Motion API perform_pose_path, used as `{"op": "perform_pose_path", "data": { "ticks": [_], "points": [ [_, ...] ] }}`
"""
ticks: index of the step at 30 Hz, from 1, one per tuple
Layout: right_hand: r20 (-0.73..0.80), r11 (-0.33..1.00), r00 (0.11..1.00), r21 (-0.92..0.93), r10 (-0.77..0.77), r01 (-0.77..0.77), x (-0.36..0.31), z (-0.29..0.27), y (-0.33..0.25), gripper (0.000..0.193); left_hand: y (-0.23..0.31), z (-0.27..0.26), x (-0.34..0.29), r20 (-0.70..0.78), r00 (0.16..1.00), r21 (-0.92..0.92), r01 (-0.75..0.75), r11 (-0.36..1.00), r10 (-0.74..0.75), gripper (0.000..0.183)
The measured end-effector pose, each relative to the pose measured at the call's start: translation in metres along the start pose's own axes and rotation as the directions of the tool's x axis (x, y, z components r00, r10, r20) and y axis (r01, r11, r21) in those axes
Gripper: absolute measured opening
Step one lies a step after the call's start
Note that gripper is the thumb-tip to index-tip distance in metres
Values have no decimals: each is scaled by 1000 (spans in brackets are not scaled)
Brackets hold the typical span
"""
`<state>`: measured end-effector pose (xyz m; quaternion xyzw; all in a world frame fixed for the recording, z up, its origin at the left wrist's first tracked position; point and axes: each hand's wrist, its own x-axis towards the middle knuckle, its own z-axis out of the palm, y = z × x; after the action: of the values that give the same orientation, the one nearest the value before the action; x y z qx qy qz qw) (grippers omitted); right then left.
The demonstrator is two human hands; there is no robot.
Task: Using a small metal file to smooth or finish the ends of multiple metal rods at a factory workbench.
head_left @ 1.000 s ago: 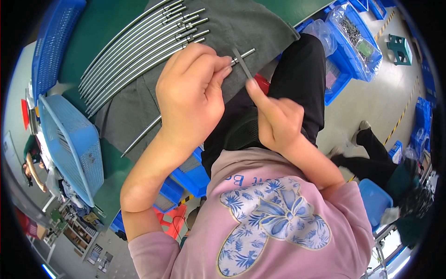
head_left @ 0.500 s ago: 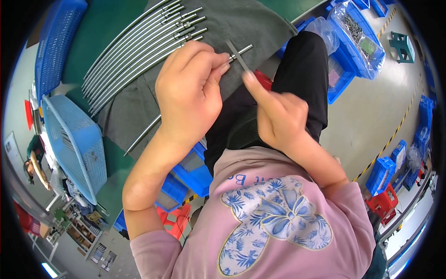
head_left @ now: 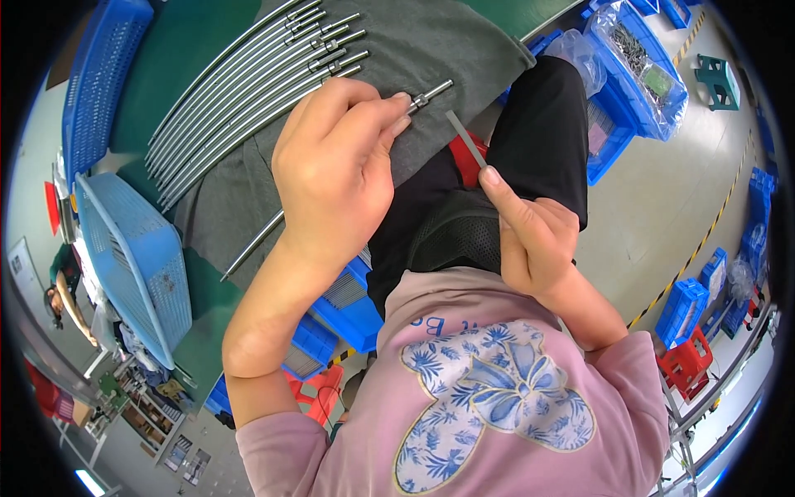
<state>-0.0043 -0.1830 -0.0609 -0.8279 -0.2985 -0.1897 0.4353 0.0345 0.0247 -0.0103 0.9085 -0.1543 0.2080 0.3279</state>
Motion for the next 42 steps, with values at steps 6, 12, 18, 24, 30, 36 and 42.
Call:
{"op": "perform_pose_path", "data": {
  "ticks": [6, 12, 18, 24, 30, 36, 42],
  "points": [
    [13, 1000, 1000, -13, -12, 12, 10, 4, -1, 60, 1, -1, -1, 0, 1000, -5, 5, 1000, -5, 18],
    [210, 997, 976, -67, 57, -44, 20, -6, -11, 50, 3, -1, -2, 2, 1000, -22, 16, 1000, -16, 18],
    [137, 985, 991, -171, -3, 27, 37, 10, -10, 56, 1, 0, 1, 7, 1000, -41, 18, 999, -18, 17],
    [174, 989, 984, -147, 36, -10, -34, -3, 11, 58, 5, 1, 2, 5, 1000, -10, 21, 1000, -21, 17],
    [28, 999, 999, -27, 40, -40, -26, -11, 19, 45, 14, -6, -1, 110, 994, 178, -14, 984, -5, 22],
    [-23, 996, 996, 1, 86, -86, -35, -17, 34, 42, 11, -51, 53, -60, 973, 134, -215, 967, 225, 17],
    [-9, 995, 995, 4, 96, -96, -35, -20, 31, 42, -64, -48, 133, 259, 963, 204, -133, 970, 77, 24]
  ]
}}
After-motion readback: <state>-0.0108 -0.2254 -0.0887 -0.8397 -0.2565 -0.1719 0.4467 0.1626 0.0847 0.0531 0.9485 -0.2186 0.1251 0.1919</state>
